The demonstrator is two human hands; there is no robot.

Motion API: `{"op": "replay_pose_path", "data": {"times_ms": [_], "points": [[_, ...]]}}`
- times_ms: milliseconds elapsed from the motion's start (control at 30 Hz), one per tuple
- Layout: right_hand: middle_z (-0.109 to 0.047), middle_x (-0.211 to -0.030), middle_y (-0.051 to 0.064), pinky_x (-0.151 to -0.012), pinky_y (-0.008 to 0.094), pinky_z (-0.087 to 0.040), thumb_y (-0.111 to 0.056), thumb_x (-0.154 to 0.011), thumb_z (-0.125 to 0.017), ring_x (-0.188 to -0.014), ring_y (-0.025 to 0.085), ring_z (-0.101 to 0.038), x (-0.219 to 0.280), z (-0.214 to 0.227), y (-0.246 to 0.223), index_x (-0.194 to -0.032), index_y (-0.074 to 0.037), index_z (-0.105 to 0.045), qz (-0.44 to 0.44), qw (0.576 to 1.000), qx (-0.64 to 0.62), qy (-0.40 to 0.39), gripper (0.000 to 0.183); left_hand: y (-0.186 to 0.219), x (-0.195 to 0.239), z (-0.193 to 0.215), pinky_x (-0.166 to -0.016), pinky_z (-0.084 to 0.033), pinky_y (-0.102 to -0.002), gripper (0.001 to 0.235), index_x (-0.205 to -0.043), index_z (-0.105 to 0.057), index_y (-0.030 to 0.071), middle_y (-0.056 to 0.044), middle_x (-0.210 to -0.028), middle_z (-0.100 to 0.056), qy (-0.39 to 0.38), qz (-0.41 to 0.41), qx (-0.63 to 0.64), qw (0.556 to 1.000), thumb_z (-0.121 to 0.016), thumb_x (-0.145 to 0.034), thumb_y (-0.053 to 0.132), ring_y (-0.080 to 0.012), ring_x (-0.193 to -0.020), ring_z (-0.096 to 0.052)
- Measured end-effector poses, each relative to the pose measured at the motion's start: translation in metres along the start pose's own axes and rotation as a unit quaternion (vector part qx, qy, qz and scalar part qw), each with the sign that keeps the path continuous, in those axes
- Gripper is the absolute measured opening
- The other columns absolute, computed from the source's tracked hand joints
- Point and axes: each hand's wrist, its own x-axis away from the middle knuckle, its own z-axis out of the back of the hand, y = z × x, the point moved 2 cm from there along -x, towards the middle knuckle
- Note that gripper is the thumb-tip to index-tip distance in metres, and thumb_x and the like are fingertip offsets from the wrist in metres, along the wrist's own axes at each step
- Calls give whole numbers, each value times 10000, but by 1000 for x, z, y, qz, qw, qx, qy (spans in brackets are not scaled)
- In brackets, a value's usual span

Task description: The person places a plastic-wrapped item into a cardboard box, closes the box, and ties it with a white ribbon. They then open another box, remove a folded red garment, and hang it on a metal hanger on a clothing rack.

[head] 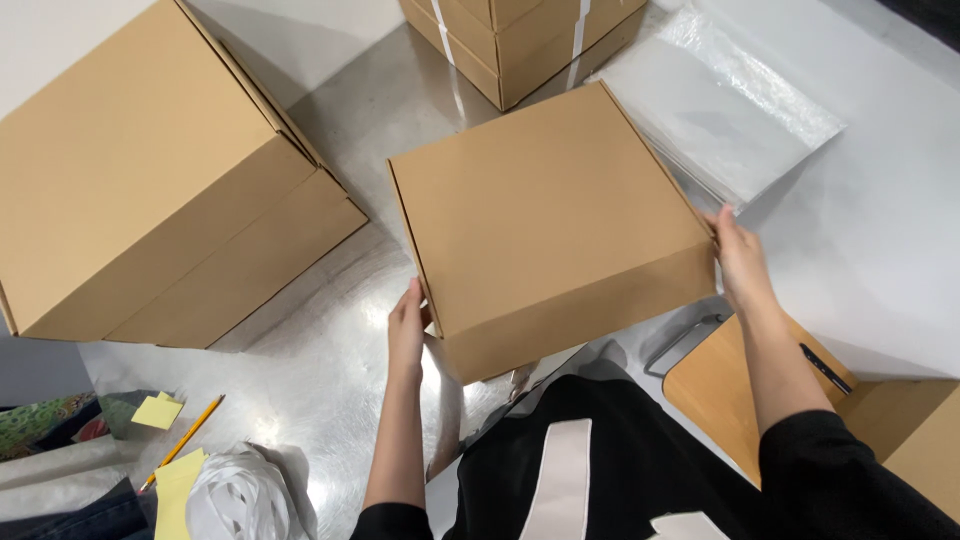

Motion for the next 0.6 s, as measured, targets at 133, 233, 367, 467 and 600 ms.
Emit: {"op": "replay_pose_path", "data": {"times_ms": [133, 233, 367, 467, 600], "points": [[-596, -1464, 261, -1158, 552, -434, -613, -1193, -306, -1376, 447, -554, -22, 32, 13, -1437, 13, -621, 4, 997, -82, -6, 742, 12, -19, 13, -1076, -537, -546, 733, -1463, -651, 50, -211, -1445, -670, 6, -78, 30, 997, -357, -1110, 621, -437, -1298, -654], [-774, -1112, -40, -712, 212, -464, -870, -926, -339, -911, 86, -713, -33, 47, -1, -1209, -225, -763, -61, 970, -233, -39, 822, 69, 14, 10, -1134, -456, -316, 867, -1432, -685, 143, -81, -1466, -704, 55, -66, 19, 996, -207, -953, 686, -158, -1374, -635], [-703, -1346, -40, -1082, 215, -502, -828, -790, -450, -1324, 108, -666, 11, 33, -92, -1411, -177, -650, 38, 942, -331, -46, 922, 105, 36, 8, -1111, -514, -343, 941, -1479, -623, 91, -67, -1463, -689, 9, -173, 81, 982, -204, -919, 720, -170, -1344, -635], [-629, -1485, -75, -1195, 248, -475, -863, -750, -508, -1439, 102, -585, 18, 30, -113, -1494, -245, -574, 116, 935, -331, -54, 970, 117, 47, 5, -1125, -503, -370, 983, -1490, -619, 151, -23, -1445, -701, 24, -176, 59, 982, -194, -867, 782, -172, -1356, -640], [-583, -1574, -55, -1237, 300, -482, -791, -972, -563, -1517, 129, -547, -4, 36, -86, -1522, -227, -534, 244, 926, -281, -68, 789, 111, 39, 5, -1099, -527, -387, 681, -1482, -614, 129, -49, -1409, -701, 49, -241, 53, 968, -411, -1004, 571, -172, -1319, -647]]}}
